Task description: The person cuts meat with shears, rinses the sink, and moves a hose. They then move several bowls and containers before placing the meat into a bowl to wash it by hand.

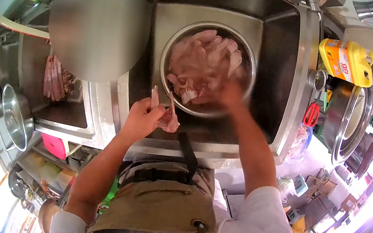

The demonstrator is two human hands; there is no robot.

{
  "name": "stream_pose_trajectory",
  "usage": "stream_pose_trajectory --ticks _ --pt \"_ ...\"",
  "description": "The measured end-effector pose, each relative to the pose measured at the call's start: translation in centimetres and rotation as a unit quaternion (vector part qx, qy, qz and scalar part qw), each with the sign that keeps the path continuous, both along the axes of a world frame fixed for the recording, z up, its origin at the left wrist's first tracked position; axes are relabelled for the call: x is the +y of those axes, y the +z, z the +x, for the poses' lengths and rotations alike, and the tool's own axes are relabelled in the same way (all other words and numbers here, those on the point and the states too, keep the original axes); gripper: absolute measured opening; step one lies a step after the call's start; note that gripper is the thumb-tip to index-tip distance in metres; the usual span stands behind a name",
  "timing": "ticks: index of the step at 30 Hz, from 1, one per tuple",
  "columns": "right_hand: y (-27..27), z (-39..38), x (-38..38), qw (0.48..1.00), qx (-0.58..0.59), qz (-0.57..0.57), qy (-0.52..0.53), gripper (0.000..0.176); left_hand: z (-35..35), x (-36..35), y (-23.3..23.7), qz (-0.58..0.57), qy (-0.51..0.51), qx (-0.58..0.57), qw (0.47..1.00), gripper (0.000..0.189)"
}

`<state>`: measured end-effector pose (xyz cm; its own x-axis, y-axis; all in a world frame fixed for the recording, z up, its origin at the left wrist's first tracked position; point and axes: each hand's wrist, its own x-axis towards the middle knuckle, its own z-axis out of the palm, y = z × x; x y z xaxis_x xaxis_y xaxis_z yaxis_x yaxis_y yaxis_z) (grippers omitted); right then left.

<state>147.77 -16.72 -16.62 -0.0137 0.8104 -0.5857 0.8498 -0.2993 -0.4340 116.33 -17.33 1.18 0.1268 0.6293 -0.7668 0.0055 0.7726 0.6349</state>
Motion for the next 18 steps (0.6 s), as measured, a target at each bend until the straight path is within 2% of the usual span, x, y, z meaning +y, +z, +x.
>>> stream_pose_trajectory --ticks 3,4,6,8,9,10,12,15,16,18 --pt "-1.9 2.0 -1.1 0.996 -0.020 0.089 0.016 0.033 0.0 1.3 0.3 -0.022 -0.007 0.000 1.000 0.015" --pt "1.3 2.0 -1.1 0.995 0.011 0.098 0.016 0.033 0.1 1.3 0.5 -0.025 -0.006 -0.009 1.000 0.016" --pt "8.1 1.3 -0.3 0.993 0.102 0.032 -0.042 0.027 0.5 1.2 0.7 -0.014 0.004 -0.034 0.999 0.018" --pt "7.9 1.1 -0.7 0.958 0.252 -0.058 -0.123 0.020 0.8 1.1 0.5 0.015 0.007 -0.049 0.999 0.021" --pt "8.1 0.9 -0.9 0.894 0.348 -0.161 -0.232 0.017 0.9 0.9 0.2 0.029 0.001 -0.048 0.998 0.022" --pt "9.4 0.2 -0.5 0.805 0.408 -0.252 -0.350 0.014 1.1 0.9 0.0 0.045 -0.003 -0.047 0.998 0.022" --pt "7.0 -0.6 -1.7 0.667 0.522 -0.283 -0.450 0.019 1.2 1.0 0.4 0.043 -0.011 -0.012 0.999 0.023" --pt "5.5 -1.9 -3.1 0.571 0.613 -0.268 -0.476 0.029 0.6 1.2 0.6 0.045 0.006 0.014 0.999 0.023" --pt "5.9 -2.4 -3.0 0.573 0.616 -0.268 -0.469 0.030 0.5 1.4 0.6 0.049 0.015 0.015 0.999 0.023" --pt "6.3 -2.7 -3.2 0.546 0.624 -0.281 -0.483 0.032 0.2 1.7 0.5 0.038 0.017 0.026 0.999 0.023"
